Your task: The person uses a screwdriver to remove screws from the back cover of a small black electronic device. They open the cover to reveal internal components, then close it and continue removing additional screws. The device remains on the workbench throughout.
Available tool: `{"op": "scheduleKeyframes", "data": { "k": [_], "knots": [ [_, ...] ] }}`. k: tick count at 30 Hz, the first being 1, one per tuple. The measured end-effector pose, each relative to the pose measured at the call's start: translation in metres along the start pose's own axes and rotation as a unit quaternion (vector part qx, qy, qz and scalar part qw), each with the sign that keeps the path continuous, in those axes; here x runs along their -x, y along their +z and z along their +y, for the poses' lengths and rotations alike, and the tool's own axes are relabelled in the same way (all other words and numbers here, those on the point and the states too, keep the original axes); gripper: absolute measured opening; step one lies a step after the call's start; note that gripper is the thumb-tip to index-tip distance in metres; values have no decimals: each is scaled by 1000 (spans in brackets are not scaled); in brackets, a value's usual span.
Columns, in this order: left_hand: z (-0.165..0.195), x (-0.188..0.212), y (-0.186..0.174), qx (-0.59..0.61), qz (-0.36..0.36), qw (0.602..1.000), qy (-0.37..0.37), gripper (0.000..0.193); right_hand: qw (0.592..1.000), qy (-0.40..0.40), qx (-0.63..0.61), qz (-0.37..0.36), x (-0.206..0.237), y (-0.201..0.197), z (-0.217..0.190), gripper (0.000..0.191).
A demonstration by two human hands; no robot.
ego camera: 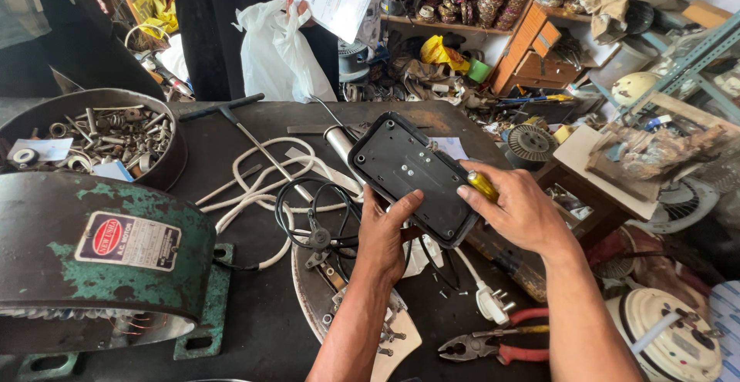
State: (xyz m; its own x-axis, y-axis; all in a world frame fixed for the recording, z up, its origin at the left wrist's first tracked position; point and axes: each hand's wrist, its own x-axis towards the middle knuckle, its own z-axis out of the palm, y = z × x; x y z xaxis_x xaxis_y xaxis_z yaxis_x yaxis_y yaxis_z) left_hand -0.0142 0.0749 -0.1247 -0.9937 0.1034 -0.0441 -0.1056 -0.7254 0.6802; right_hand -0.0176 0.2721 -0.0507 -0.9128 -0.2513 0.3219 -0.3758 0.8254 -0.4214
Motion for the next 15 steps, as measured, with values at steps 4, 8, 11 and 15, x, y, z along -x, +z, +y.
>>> {"op": "scheduleKeyframes", "data": {
  "k": [4, 8, 11, 15],
  "knots": [
    [1, -1, 0, -5, 5, 1000, -8, 78, 998, 63, 18, -25, -1, 1, 0, 54],
    [0, -1, -2, -5, 7, 1000, -6, 76, 997, -45, -57, 4, 1, 4, 5, 49],
    [-6, -2, -6, 15, 0, 1000, 12, 75, 987, -76, -131, 54, 4, 2, 15, 39],
    [-8, -12, -18, 50, -14, 997, 52, 68, 990, 124, -43, -52, 6, 1, 31, 42]
  ]
}}
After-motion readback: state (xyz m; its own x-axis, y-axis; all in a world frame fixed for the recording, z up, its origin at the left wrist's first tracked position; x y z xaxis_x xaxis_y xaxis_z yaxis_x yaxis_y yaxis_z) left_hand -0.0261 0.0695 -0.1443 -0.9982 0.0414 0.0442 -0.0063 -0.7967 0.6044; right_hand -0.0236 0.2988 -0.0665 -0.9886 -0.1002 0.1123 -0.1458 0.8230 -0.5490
